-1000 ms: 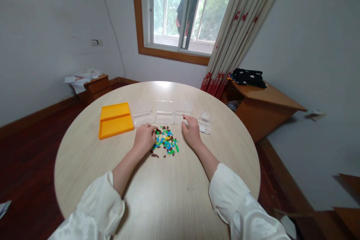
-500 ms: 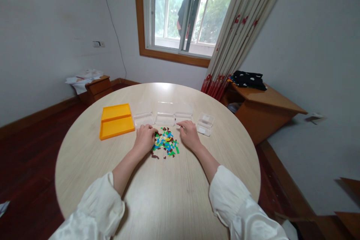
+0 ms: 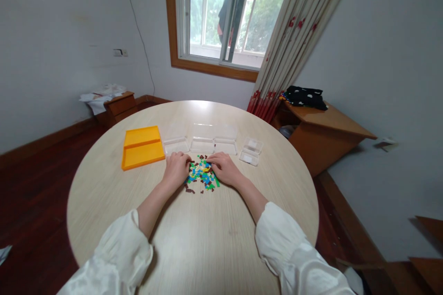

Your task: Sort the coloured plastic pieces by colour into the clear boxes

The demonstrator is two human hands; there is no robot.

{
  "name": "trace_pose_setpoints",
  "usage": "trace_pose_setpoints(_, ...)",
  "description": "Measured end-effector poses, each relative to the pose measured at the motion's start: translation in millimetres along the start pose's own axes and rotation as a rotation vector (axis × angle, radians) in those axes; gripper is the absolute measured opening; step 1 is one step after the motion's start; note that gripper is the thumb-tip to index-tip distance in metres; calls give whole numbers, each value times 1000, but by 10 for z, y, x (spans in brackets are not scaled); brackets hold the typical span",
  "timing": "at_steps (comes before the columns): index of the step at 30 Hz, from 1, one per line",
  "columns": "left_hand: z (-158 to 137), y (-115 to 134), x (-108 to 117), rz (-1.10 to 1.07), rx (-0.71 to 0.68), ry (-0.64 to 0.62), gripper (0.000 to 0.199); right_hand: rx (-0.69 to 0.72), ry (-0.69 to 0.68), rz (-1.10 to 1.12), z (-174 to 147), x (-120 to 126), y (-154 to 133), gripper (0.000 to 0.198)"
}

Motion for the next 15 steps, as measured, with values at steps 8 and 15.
trace_pose_setpoints(8,-3,-5,-7,-7,-10,8,24,-63,53,-23,-12,50,138,28)
trace_pose_setpoints(15,-12,3,5,-8,-9,5,26,-95,135,-82,-33,130,241,29)
Point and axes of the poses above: each hand's wrist, its own z-axis towards the middle knuckle, its own x-axis out of the back of the hand, y = z × x, the point moved 9 cm from there along z, towards the middle knuckle, and after that the axes turned 15 degrees about z, right-handed, at the moved point
